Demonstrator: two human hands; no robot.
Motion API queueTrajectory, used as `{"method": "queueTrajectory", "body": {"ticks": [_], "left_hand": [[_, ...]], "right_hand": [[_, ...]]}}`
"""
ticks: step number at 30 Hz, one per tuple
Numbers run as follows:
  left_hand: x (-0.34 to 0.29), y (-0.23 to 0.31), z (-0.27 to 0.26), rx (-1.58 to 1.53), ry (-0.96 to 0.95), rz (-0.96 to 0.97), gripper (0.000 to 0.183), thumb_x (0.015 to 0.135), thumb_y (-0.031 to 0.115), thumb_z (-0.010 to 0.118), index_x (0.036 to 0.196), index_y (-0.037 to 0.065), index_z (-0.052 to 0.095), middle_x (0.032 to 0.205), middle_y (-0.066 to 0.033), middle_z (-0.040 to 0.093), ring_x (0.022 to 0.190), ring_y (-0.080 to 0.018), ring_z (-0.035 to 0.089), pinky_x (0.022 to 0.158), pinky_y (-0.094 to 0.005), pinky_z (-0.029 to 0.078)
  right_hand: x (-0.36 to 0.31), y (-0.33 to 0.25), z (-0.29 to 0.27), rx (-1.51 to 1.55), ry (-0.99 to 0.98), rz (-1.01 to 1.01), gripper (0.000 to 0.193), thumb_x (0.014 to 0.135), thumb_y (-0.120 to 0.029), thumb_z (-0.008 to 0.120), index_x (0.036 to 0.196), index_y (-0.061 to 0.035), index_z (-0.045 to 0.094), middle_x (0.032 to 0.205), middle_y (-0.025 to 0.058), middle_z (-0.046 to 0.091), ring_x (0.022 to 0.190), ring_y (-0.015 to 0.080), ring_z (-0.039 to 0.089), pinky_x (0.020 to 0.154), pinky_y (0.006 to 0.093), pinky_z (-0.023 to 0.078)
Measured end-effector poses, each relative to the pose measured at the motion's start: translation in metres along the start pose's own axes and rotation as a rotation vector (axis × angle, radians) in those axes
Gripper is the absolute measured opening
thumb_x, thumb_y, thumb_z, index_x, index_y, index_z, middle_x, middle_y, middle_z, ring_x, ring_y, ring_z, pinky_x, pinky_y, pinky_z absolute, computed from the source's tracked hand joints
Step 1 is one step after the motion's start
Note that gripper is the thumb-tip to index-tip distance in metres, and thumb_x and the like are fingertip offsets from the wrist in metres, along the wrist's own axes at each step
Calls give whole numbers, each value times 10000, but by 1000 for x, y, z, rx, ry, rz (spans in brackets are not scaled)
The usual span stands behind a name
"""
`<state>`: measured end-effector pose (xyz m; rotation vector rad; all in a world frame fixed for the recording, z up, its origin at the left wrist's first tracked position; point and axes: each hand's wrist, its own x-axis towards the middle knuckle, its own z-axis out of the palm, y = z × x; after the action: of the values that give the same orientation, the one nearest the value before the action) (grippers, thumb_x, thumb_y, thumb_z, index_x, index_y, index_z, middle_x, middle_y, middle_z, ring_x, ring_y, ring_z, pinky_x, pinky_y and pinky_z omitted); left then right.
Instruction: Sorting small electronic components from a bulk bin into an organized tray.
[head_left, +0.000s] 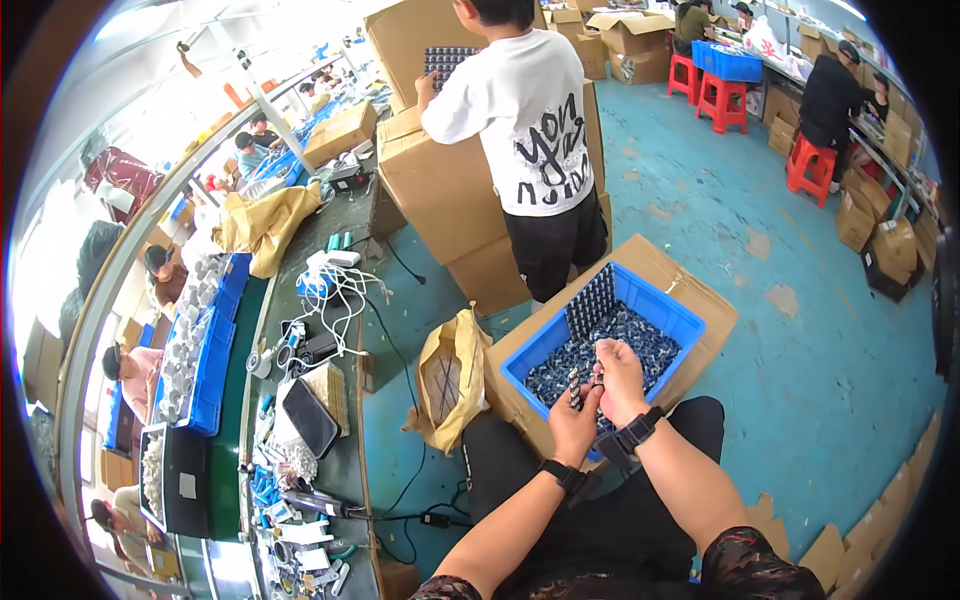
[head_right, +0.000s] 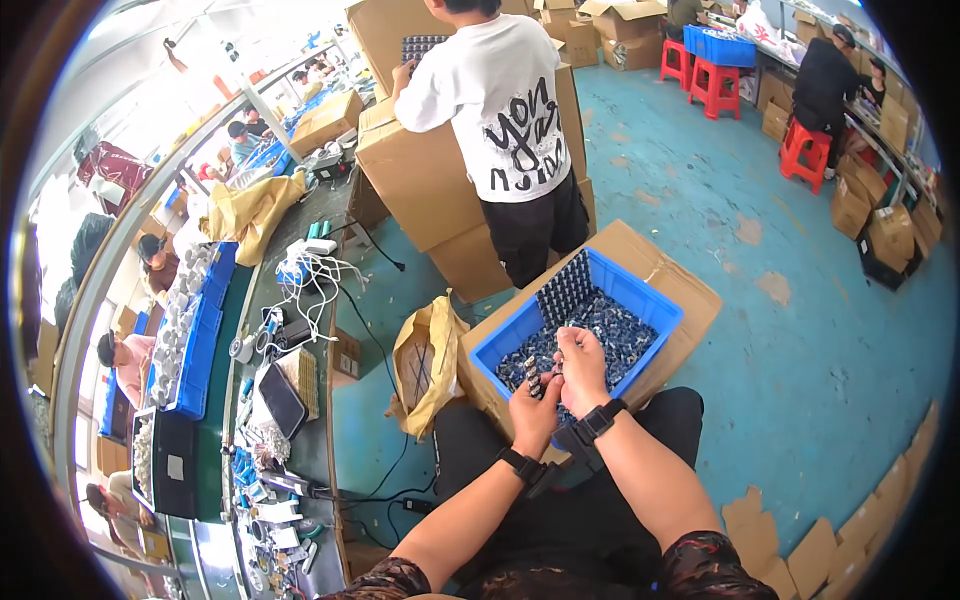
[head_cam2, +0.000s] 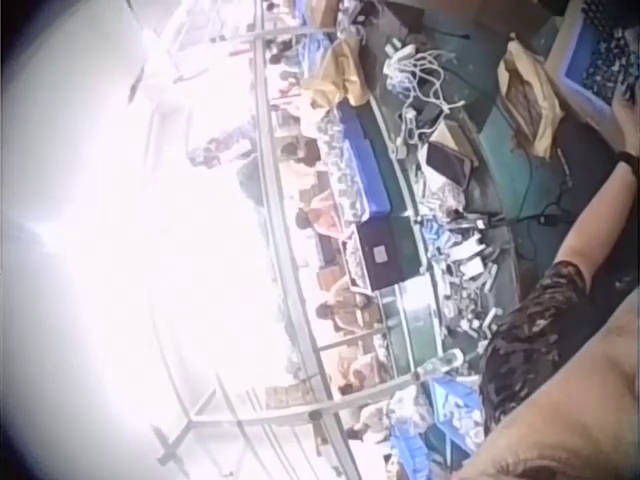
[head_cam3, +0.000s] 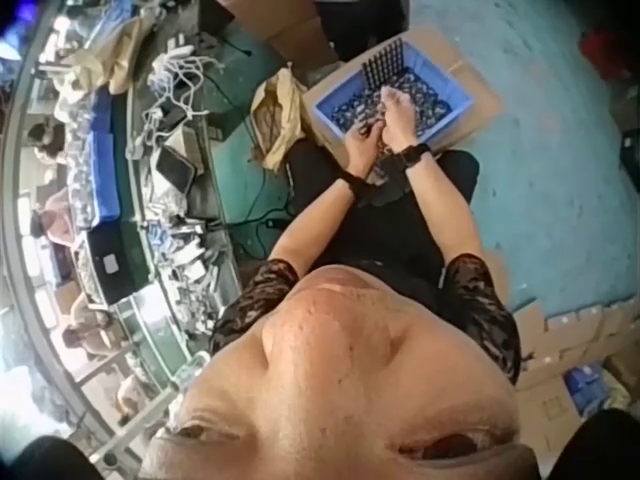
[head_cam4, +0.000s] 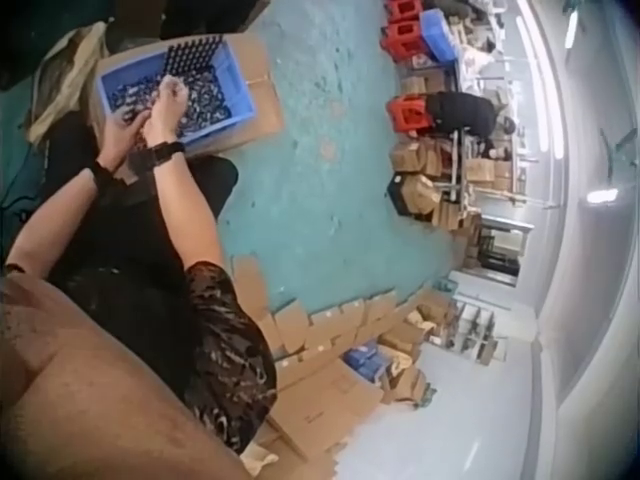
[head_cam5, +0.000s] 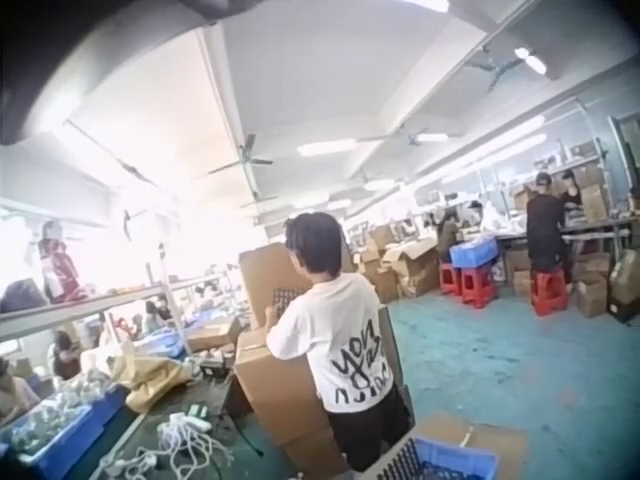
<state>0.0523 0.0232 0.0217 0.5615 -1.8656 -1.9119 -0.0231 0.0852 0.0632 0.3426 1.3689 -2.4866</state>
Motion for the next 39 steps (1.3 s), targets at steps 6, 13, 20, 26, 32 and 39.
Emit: {"method": "queueTrajectory", "body": {"ticks": [6,13,20,26,32,39], "left_hand": [[6,1,-1,-37,66,-20,202,861,183,759,909,-1,690,795,-46,706,700,-68,598,627,-250,484],[2,18,4,117,25,13,118,869,93,735,848,8,657,757,-12,679,684,-66,594,622,-239,491],[10,19,1,-17,39,-33,182,871,168,742,891,-2,682,771,-41,704,681,-79,606,617,-261,486],[3,2,1,-17,0,-16,200,884,177,730,945,-11,699,793,-45,712,708,-84,620,653,-256,499],[7,-2,1,-68,-34,-67,210,880,180,735,952,-15,706,832,-56,726,740,-83,638,670,-258,508],[12,11,3,-5,8,-47,218,864,182,748,958,-11,707,804,-64,726,709,-101,651,654,-265,516]], "right_hand": [[-9,2,3,-24,-12,20,190,964,-210,625,1079,-80,546,900,11,541,746,116,549,594,269,512],[-8,-2,0,33,47,58,199,964,-192,617,1105,-75,539,904,13,540,741,127,545,543,338,572],[-17,-3,1,43,-35,112,236,964,-183,614,1142,-53,529,926,58,563,617,201,625,571,326,565],[-2,5,-11,116,6,37,195,948,-155,634,1074,-56,523,892,62,555,631,202,608,530,373,584],[-5,4,-1,44,92,42,188,955,-205,637,1060,-91,531,849,39,540,662,168,583,509,304,534],[-1,18,-11,-73,-45,-60,222,975,-233,607,1043,-32,541,833,56,595,630,211,682,478,300,509]]}}
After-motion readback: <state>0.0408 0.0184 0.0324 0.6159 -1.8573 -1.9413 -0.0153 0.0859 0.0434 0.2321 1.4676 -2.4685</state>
